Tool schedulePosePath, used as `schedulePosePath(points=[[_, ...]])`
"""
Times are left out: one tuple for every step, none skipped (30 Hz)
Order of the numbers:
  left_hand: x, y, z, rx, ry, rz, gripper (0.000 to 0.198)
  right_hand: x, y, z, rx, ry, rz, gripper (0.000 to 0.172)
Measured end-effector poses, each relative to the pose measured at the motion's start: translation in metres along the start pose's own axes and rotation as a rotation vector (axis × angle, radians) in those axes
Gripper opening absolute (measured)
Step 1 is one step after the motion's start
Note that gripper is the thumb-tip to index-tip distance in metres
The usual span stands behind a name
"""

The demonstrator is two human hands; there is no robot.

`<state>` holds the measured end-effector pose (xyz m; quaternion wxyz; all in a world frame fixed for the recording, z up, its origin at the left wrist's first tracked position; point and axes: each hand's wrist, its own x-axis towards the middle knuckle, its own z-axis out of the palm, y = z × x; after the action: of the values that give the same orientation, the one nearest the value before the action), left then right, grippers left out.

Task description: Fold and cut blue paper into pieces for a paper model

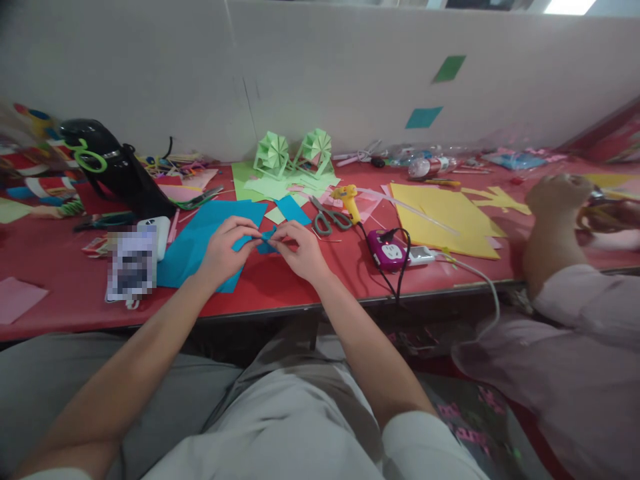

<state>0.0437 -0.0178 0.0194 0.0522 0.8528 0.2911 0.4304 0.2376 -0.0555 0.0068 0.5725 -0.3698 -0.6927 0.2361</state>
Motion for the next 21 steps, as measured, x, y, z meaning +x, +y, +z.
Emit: schedulePosePath(points=[[-0.0001, -0.0001, 0.0, -0.002, 0.003, -0.003, 0.006, -0.0001, -0.0002, -0.0001, 0.004, -0.007, -0.002, 0.008], [-0.0002, 0.0001, 0.0001, -0.001, 0.003, -0.005, 0.006, -0.0002, -0.0003, -0.0002, 0.008, -0.013, -0.006, 0.009], [-0.0004, 0.0004, 0.0005, 0.0, 0.0, -0.007, 0.007, -0.0003, -0.0002, -0.0001, 0.009, -0.019, -0.01, 0.009], [-0.0005, 0.0009, 0.0009, 0.0, -0.003, -0.009, 0.008, -0.0004, -0.0001, 0.0, 0.009, -0.022, -0.011, 0.009], [-0.0006, 0.0014, 0.0013, -0.003, -0.006, -0.011, 0.009, -0.0005, 0.0003, 0.0002, 0.009, -0.022, -0.01, 0.01], [-0.0006, 0.0017, 0.0016, -0.008, -0.005, -0.014, 0.01, -0.0006, 0.0007, 0.0004, 0.011, -0.02, -0.008, 0.01], [-0.0006, 0.002, 0.0015, -0.016, -0.002, -0.017, 0.01, -0.0007, 0.0011, 0.0006, 0.012, -0.016, -0.008, 0.01], [-0.0006, 0.002, 0.0011, -0.025, 0.003, -0.021, 0.009, -0.0007, 0.0015, 0.0007, 0.015, -0.009, -0.012, 0.009], [-0.0004, 0.0018, 0.0004, -0.034, 0.009, -0.025, 0.008, -0.0008, 0.0018, 0.0007, 0.019, -0.001, -0.018, 0.009], [-0.0001, 0.0015, -0.0006, -0.043, 0.015, -0.031, 0.006, -0.0008, 0.0019, 0.0006, 0.022, 0.01, -0.023, 0.009], [0.0002, 0.001, -0.0018, -0.051, 0.021, -0.036, 0.005, -0.0008, 0.0019, 0.0005, 0.023, 0.02, -0.025, 0.009], [0.0006, 0.0007, -0.0031, -0.057, 0.025, -0.039, 0.004, -0.0008, 0.0017, 0.0004, 0.021, 0.029, -0.022, 0.009], [0.001, 0.0004, -0.0044, -0.062, 0.029, -0.04, 0.003, -0.0008, 0.0014, 0.0003, 0.018, 0.035, -0.015, 0.01], [0.0013, 0.0003, -0.0055, -0.065, 0.033, -0.039, 0.002, -0.0008, 0.0011, 0.0002, 0.015, 0.04, -0.008, 0.011], [0.0016, 0.0004, -0.0063, -0.067, 0.034, -0.037, 0.002, -0.0008, 0.0009, 0.0001, 0.012, 0.041, -0.002, 0.011], [0.0017, 0.0007, -0.0068, -0.066, 0.032, -0.037, 0.003, -0.0008, 0.0007, 0.0001, 0.013, 0.042, 0.001, 0.011], [0.0017, 0.0011, -0.0069, -0.064, 0.025, -0.039, 0.005, -0.0008, 0.0007, 0.0002, 0.016, 0.04, 0.0, 0.01], [0.0017, 0.0016, -0.0068, -0.062, 0.018, -0.044, 0.007, -0.0009, 0.0009, 0.0002, 0.018, 0.038, -0.002, 0.01], [0.0015, 0.0021, -0.0066, -0.061, 0.01, -0.051, 0.009, -0.0009, 0.0014, 0.0002, 0.016, 0.035, -0.004, 0.009], [0.0014, 0.0024, -0.0063, -0.065, 0.005, -0.059, 0.01, -0.0009, 0.0021, 0.0002, 0.007, 0.033, -0.006, 0.009], [0.0013, 0.0027, -0.0062, -0.076, 0.004, -0.067, 0.01, -0.0009, 0.003, 0.0001, -0.005, 0.033, -0.011, 0.008]])
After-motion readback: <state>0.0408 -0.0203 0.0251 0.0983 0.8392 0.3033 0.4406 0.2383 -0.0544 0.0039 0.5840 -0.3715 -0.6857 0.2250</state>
